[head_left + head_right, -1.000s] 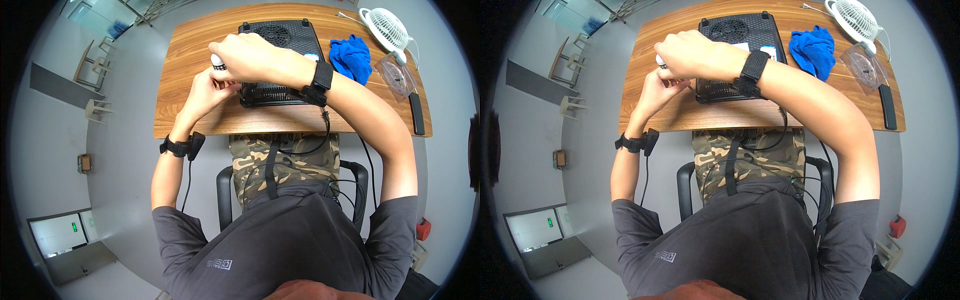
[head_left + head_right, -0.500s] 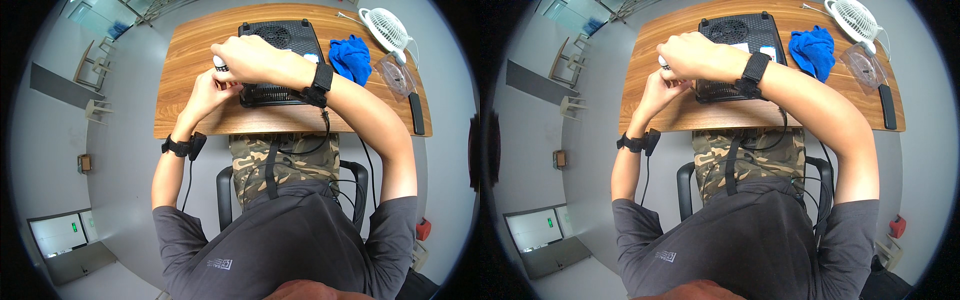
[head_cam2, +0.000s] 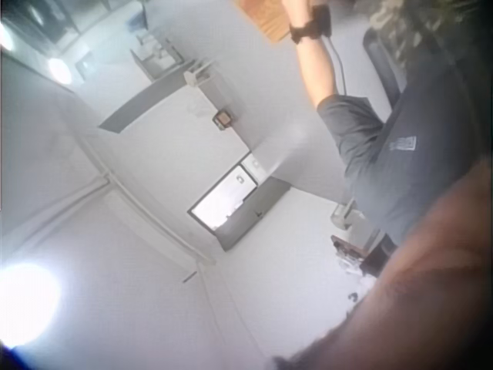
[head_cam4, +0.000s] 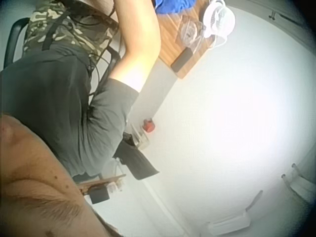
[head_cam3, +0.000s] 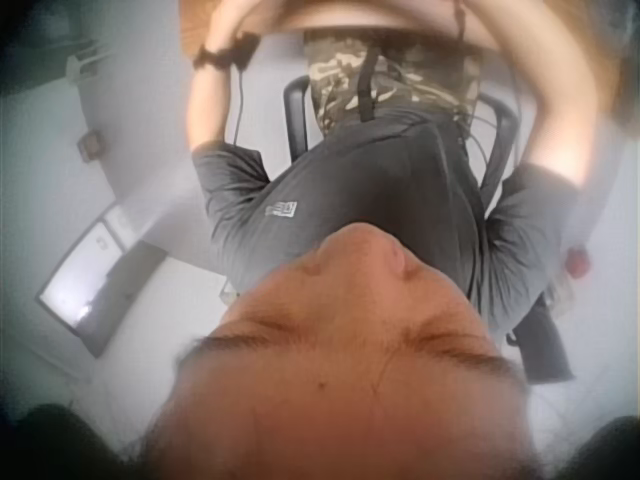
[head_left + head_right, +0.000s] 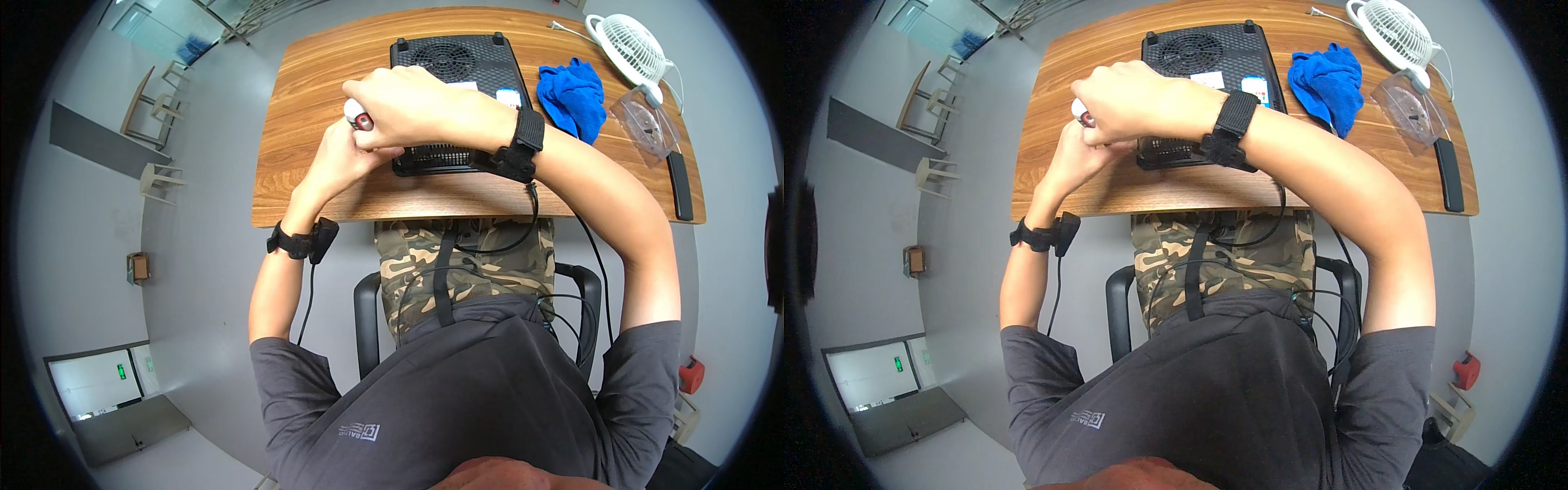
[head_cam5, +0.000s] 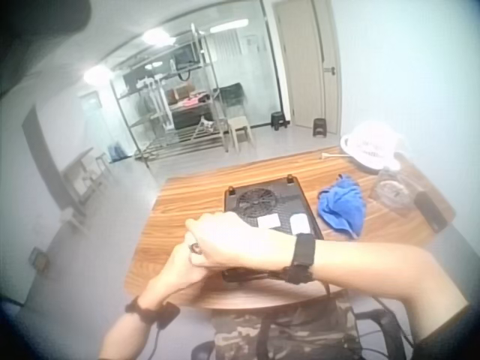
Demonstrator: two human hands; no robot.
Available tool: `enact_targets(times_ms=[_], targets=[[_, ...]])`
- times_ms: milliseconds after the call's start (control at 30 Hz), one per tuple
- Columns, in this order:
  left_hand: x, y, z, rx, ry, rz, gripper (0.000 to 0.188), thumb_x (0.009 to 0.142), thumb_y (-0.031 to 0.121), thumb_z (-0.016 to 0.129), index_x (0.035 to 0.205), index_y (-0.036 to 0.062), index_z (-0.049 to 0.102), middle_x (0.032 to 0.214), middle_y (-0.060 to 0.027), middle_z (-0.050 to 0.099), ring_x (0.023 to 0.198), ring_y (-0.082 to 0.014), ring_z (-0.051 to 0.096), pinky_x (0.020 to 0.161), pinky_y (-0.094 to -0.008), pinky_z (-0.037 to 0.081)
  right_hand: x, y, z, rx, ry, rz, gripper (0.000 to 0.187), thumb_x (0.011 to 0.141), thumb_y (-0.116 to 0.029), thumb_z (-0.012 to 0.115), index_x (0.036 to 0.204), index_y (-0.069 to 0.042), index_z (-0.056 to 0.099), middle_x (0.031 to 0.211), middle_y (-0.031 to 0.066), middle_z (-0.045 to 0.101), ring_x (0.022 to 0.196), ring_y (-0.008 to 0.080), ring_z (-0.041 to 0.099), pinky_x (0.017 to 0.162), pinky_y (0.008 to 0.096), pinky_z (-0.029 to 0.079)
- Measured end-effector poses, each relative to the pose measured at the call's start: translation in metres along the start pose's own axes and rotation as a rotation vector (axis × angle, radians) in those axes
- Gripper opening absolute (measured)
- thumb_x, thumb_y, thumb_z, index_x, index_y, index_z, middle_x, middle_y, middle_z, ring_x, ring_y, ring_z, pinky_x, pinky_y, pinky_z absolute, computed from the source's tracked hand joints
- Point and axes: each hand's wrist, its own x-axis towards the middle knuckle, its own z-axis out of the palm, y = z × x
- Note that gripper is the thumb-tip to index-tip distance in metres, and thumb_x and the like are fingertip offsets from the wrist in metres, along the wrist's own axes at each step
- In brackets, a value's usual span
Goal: The person wipes the surface of a black portable induction cooktop with a blue cloth, then uses a screwdriver to remove screws from the bottom cover. The person lifts the cover to reveal the internal components, including a copper coil, and continues to unscrew internal parts.
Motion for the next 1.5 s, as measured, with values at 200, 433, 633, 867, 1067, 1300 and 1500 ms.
enact_targets(times_ms=[200,433,633,867,1067,1300,1500], targets=[[-0.003,-0.008,-0.004,-0.055,-0.044,-0.016,0.026,0.082,0.018,0.085,0.096,-0.0004,0.073,0.086,-0.0074,0.075,0.083,-0.0169,0.070,0.073,-0.0338,0.054,-0.001,0.000,0.002,0.045,0.054,0.032,0.045,0.081,-0.040,0.072,0.098,0.001,0.066,0.086,0.0229,0.073,0.080,0.0402,0.073,0.071,0.0467,0.059],[-0.002,-0.003,-0.003,-0.013,0.036,-0.072,0.030,0.078,0.022,0.088,0.087,-0.0004,0.070,0.073,-0.0057,0.067,0.065,-0.0151,0.060,0.063,-0.0329,0.050,0.002,-0.001,0.005,0.088,0.132,0.056,0.044,0.081,-0.040,0.073,0.094,0.002,0.067,0.085,0.0233,0.073,0.078,0.0402,0.073,0.070,0.0468,0.059],[-0.001,-0.007,-0.005,-0.007,0.038,-0.066,0.032,0.077,0.021,0.088,0.089,-0.0009,0.068,0.075,-0.0056,0.067,0.066,-0.0147,0.061,0.064,-0.0319,0.051,0.002,-0.003,0.000,0.079,0.117,0.070,0.042,0.081,-0.037,0.072,0.095,0.002,0.067,0.083,0.0229,0.072,0.076,0.0400,0.073,0.070,0.0466,0.059],[-0.014,-0.017,0.017,0.181,-0.167,0.006,0.019,0.081,0.014,0.078,0.094,0.0022,0.068,0.094,-0.0132,0.068,0.085,-0.0319,0.068,0.079,-0.0424,0.055,0.001,-0.002,-0.008,0.045,0.160,0.142,0.037,0.081,-0.035,0.071,0.093,0.000,0.067,0.078,0.0226,0.071,0.075,0.0398,0.072,0.069,0.0472,0.059],[-0.015,-0.012,0.028,0.279,-0.179,-0.041,0.018,0.083,0.015,0.078,0.094,0.0038,0.071,0.096,-0.0120,0.070,0.091,-0.0334,0.070,0.081,-0.0435,0.056,-0.001,0.001,-0.006,0.028,0.186,0.154,0.036,0.082,-0.034,0.070,0.093,0.000,0.067,0.077,0.0226,0.071,0.074,0.0403,0.072,0.069,0.0470,0.059],[-0.012,-0.021,0.033,0.409,-0.132,0.097,0.015,0.083,0.015,0.077,0.093,0.0043,0.072,0.100,-0.0123,0.071,0.089,-0.0345,0.070,0.080,-0.0442,0.057,-0.003,0.007,-0.002,0.045,0.194,0.148,0.037,0.082,-0.035,0.070,0.092,0.001,0.067,0.075,0.0226,0.071,0.073,0.0402,0.072,0.069,0.0470,0.059],[-0.016,-0.027,0.042,0.554,-0.045,0.389,0.010,0.079,0.010,0.074,0.083,0.0052,0.066,0.086,-0.0121,0.063,0.079,-0.0321,0.067,0.071,-0.0442,0.055,-0.004,0.006,-0.009,0.058,0.201,0.144,0.039,0.082,-0.034,0.069,0.090,0.004,0.069,0.074,0.0236,0.070,0.070,0.0400,0.072,0.067,0.0458,0.060]])
